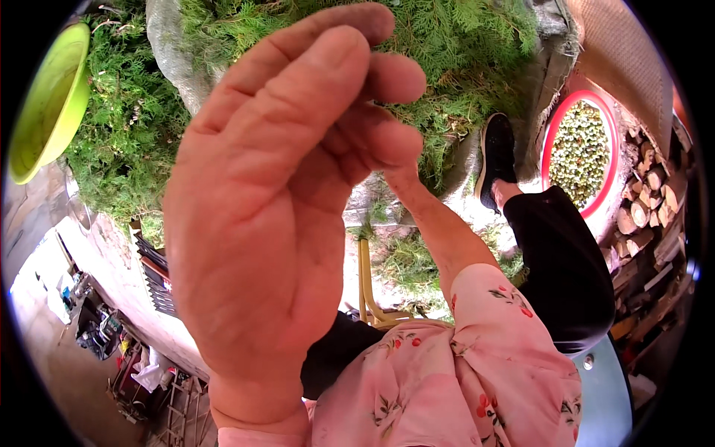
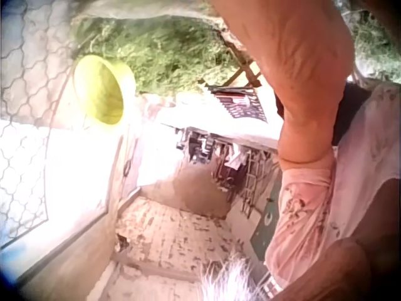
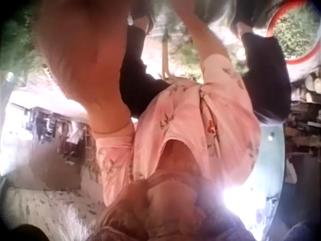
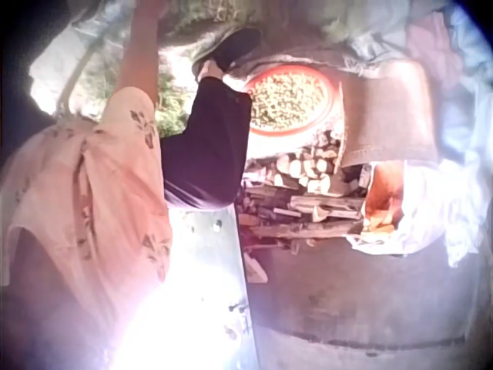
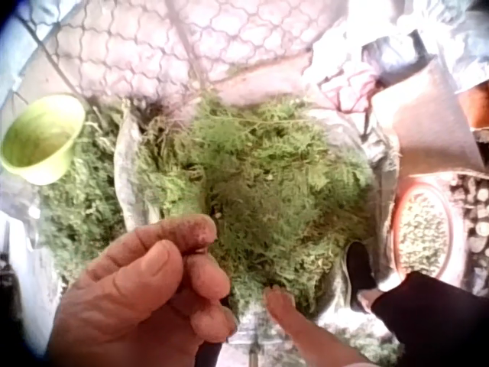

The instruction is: The person picks small green cones from cedar branches by hand and places them into a red bowl.

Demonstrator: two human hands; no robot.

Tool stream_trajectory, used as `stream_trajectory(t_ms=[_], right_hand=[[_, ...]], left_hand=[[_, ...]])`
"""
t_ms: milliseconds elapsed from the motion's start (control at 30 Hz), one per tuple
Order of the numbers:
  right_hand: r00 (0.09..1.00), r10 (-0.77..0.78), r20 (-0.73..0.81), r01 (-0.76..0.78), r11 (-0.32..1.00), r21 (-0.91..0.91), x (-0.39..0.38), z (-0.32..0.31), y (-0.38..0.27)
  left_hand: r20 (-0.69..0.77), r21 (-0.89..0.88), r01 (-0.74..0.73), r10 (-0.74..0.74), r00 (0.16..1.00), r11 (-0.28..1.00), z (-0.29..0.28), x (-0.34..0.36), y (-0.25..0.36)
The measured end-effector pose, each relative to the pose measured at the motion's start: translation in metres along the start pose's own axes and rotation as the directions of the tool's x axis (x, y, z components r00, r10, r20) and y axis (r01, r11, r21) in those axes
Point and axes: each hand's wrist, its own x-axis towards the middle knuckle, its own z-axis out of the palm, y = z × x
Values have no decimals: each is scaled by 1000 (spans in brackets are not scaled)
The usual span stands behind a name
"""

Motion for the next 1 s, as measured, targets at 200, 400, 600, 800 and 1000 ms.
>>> stream_trajectory(t_ms=[200,400,600,800,1000], right_hand=[[997,3,-78,22,947,322,-14,2,31],[901,85,426,-381,-313,870,-29,-69,47],[908,-2,419,-360,-516,778,-36,-85,56],[942,3,334,-294,-473,831,-27,-152,17],[989,-138,46,-92,-350,932,-42,-241,-40]], left_hand=[[251,146,-185,145,957,972,-13,9,0],[73,49,-148,144,987,988,-2,-5,-2],[-155,-608,145,-295,943,781,14,-1,14],[46,702,-169,192,980,692,11,-4,16],[349,937,-335,209,913,-101,5,-4,0]])
